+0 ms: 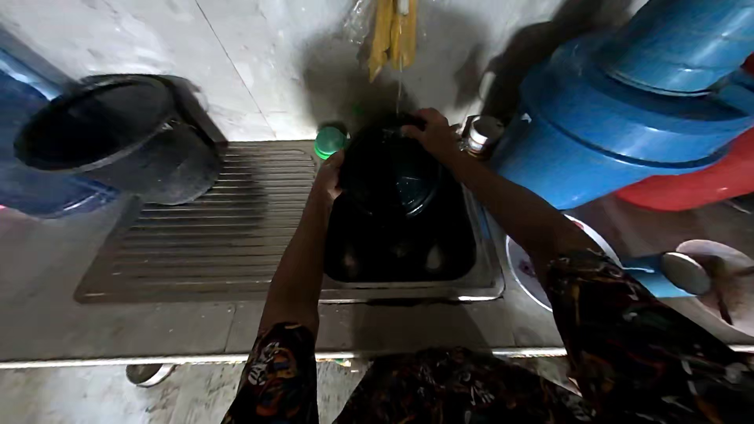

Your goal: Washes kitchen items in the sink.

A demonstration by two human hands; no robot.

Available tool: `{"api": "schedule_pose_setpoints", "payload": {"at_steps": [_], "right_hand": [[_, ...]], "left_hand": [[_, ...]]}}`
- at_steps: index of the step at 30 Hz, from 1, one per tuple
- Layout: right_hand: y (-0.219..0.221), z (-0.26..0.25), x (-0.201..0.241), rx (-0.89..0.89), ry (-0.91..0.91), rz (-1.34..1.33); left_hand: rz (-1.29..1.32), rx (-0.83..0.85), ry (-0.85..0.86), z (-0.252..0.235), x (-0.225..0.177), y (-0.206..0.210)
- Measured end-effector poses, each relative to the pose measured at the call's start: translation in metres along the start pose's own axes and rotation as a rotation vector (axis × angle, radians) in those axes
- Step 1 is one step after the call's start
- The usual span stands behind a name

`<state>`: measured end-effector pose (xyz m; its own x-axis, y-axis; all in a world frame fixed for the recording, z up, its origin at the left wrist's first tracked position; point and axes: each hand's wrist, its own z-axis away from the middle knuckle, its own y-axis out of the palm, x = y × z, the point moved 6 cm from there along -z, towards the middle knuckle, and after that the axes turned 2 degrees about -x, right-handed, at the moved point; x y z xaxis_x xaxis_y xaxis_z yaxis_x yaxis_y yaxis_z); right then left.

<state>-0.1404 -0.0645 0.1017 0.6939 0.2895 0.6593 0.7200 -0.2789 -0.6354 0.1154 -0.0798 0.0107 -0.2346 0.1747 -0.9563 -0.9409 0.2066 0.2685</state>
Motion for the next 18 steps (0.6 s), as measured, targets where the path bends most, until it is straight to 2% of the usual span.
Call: {"api": "schedule_pose_setpoints", "payload": {"at_steps": [3,5,8,10,12,14,15,16,18], "right_hand": [[0.015,-0.023,0.026,-0.003,-0.179,0.152],[0.028,-0.029,0.04,0.03,-0.298,0.369],[0.045,-0.024,0.046,-0.008,-0.495,0.64],[0.056,-0.009,0.046,0.003,-0.616,0.686],[0.069,0.019,0.041,0.1,-0.739,0.64],[0.077,0.045,0.027,0.306,-0.837,0.596],[0.075,0.051,0.02,0.401,-0.846,0.606],[0.067,0.051,0.014,0.411,-0.842,0.617],[0.05,0.038,0.007,0.284,-0.768,0.651]], "left_hand": [[0.102,-0.04,0.048,-0.003,-0.006,-0.004],[0.201,-0.043,0.045,-0.007,-0.002,-0.002],[0.305,-0.032,0.028,-0.015,0.012,0.004],[0.329,-0.038,0.037,-0.019,0.021,0.007],[0.323,-0.048,0.036,-0.02,0.025,0.008],[0.312,-0.049,0.045,-0.022,0.026,0.005],[0.292,-0.051,0.049,-0.022,0.026,0.001],[0.253,-0.056,0.054,-0.02,0.026,-0.001],[0.22,-0.084,0.062,-0.017,0.028,-0.002]]}}
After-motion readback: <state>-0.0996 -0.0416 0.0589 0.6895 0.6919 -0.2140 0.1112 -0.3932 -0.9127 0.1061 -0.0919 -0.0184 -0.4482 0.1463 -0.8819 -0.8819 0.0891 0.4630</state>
